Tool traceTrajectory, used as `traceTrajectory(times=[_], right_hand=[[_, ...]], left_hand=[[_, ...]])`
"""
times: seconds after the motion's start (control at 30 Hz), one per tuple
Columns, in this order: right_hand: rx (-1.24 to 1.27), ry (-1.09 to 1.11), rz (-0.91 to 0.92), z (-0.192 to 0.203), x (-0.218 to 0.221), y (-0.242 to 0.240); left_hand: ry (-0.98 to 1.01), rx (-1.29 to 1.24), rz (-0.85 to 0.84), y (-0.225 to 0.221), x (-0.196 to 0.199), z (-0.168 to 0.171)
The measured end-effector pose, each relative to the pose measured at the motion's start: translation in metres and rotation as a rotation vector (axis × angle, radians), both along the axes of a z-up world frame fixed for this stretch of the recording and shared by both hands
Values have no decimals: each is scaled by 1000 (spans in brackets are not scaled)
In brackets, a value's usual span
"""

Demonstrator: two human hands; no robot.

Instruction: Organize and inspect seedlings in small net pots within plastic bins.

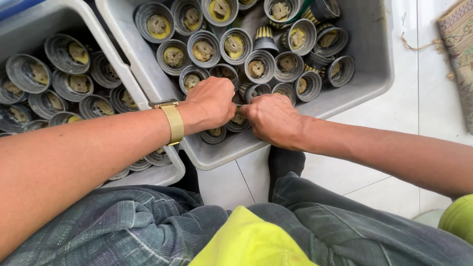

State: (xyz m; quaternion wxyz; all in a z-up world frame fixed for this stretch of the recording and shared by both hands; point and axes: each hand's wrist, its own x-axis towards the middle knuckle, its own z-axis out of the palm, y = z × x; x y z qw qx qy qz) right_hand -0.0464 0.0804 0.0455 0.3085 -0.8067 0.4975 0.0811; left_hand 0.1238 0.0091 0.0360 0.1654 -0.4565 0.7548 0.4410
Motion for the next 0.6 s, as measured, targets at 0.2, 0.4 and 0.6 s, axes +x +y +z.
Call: traceTrajectory(times=[0.2,0.4,0.6], right_hand=[[-464,-23,-19,7,-47,-42],[-611,149,69,-2,-66,-70],[-643,206,88,-14,-69,-73]], left_hand=[[-7,59,8,-3,2,7],[12,9,-33,-4,1,17],[144,-281,-209,-6,-6,36]])
